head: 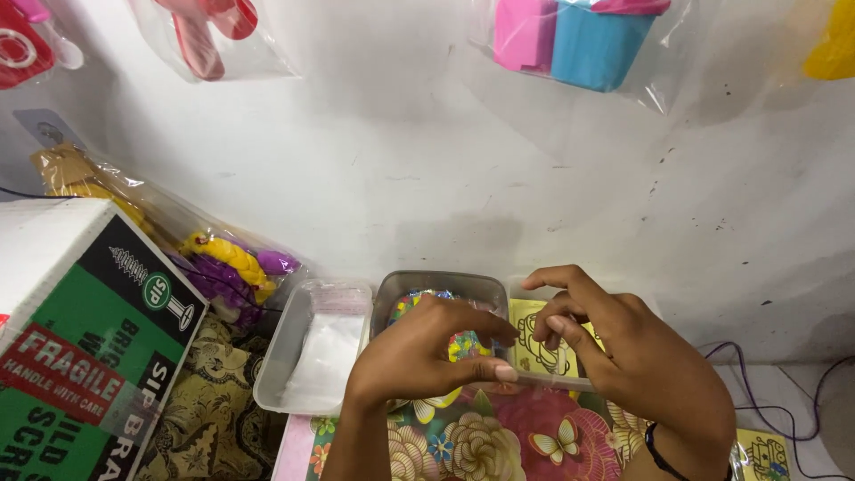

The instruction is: The person places small colorful toy pieces into small plastic bags along with printed cards showing illustrations of vehicles.

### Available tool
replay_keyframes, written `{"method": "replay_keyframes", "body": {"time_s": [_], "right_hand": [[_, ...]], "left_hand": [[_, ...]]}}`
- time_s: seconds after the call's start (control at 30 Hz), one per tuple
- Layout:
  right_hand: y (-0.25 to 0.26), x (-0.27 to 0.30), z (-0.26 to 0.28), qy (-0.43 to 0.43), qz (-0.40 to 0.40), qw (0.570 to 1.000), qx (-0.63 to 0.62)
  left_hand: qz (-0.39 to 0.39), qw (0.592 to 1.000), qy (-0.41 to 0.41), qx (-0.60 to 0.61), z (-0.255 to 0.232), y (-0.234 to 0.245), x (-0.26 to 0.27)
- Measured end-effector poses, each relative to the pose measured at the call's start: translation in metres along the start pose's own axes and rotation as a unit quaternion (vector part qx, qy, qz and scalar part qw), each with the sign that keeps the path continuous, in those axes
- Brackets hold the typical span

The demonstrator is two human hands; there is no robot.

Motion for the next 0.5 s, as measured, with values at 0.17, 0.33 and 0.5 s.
{"method": "replay_keyframes", "body": {"time_s": [0.17,0.33,0.5], "right_hand": [[0.000,0.000,-0.001,-0.022,0.008,1.000,0.014],[0.005,0.001,-0.001,-0.001,-0.026,0.999,0.029],[0.010,0.004,-0.004,0.029,-0.049,0.996,0.069]], "left_hand": [[-0.019,1.000,0.003,-0.003,0.008,-0.003,-0.003],[-0.036,0.998,0.044,-0.037,0.020,-0.001,-0.001],[-0.061,0.997,0.042,0.005,0.019,0.004,-0.001]]}}
Point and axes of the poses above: each hand's wrist, its own x-axis away from the middle knuckle, its own y-axis out of the back of the hand, z = x × y, the point moved 4 cm from there along -x, towards the middle knuckle, and after that the axes turned 6 degrees about y, right-handed, at the moved point
